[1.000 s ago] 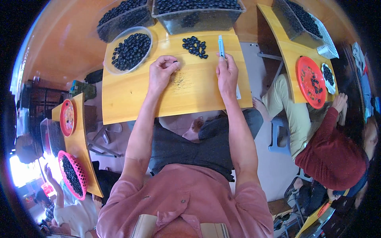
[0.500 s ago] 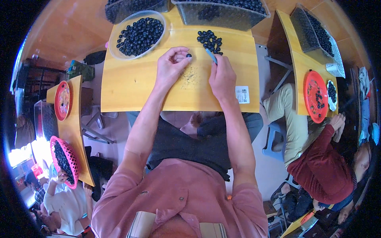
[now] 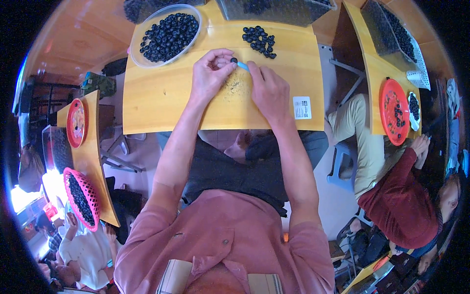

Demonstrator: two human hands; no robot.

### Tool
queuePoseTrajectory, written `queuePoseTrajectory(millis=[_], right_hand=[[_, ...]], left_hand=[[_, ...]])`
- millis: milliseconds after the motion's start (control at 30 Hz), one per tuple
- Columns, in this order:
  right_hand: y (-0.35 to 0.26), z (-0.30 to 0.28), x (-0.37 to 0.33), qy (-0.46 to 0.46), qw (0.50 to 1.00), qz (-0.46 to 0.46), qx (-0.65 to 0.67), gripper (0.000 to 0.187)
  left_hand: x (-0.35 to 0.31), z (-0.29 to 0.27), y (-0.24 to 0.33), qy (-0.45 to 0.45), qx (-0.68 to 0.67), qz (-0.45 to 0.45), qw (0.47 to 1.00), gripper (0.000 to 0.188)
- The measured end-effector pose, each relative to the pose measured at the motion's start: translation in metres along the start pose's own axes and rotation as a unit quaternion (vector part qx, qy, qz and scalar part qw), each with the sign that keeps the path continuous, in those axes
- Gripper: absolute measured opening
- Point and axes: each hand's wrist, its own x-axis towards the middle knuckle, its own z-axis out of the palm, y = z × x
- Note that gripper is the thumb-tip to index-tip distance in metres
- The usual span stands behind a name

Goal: The person cleans small plastic components by hand, using a hand scraper to remove flash from them on a workbench.

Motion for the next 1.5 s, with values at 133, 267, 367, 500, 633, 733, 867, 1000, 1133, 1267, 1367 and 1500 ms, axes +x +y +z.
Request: queuePoseTrajectory(millis=[133, 267, 367, 500, 633, 733, 867, 1000, 1133, 1267, 1367, 1500], right_hand=[[0.000, -0.001, 0.000, 0.001, 1.000, -0.007, -0.014, 0.032], [-0.001, -0.001, 0.000, -0.001, 1.000, 0.000, -0.027, 0.034], [-0.002, -0.001, 0.000, -0.004, 0.999, -0.006, -0.043, 0.034], [0.001, 0.000, 0.000, -0.038, 0.996, 0.043, -0.070, 0.033], [0.003, 0.000, 0.000, -0.044, 0.995, 0.048, -0.076, 0.034], [0.002, 0.001, 0.001, -0.020, 0.997, 0.034, -0.060, 0.034], [0.002, 0.001, 0.001, -0.021, 0.997, 0.041, -0.063, 0.035], [0.001, 0.003, 0.003, -0.015, 0.997, 0.042, -0.056, 0.036], [0.003, 0.001, 0.000, -0.018, 0.996, 0.061, -0.065, 0.035], [0.007, 0.001, -0.003, -0.007, 0.994, 0.081, -0.076, 0.034], [0.003, 0.001, 0.002, 0.029, 0.993, 0.093, -0.071, 0.032], [0.007, 0.001, 0.003, 0.066, 0.987, 0.132, -0.061, 0.027]], left_hand=[[0.000, 0.002, 0.004, -0.003, -0.004, 0.011, 1.000, 0.032], [-0.001, 0.002, 0.003, -0.002, -0.004, 0.015, 1.000, 0.033], [-0.001, 0.001, 0.002, -0.004, 0.006, 0.014, 1.000, 0.033], [-0.003, 0.001, 0.003, -0.007, -0.001, 0.026, 1.000, 0.033], [-0.005, 0.002, 0.003, 0.007, -0.066, 0.023, 0.998, 0.033], [-0.005, 0.002, 0.005, 0.010, -0.086, 0.032, 0.996, 0.032], [-0.003, 0.001, 0.006, 0.002, -0.069, 0.023, 0.997, 0.033], [-0.005, -0.003, 0.011, 0.026, -0.080, 0.019, 0.996, 0.029], [-0.002, -0.005, 0.014, 0.084, 0.020, 0.094, 0.992, 0.017], [0.018, -0.038, 0.031, 0.190, 0.134, 0.200, 0.952, 0.016], [0.043, -0.081, 0.053, 0.220, 0.344, 0.276, 0.870, 0.027], [0.058, -0.061, 0.061, 0.138, 0.335, 0.266, 0.893, 0.027]])
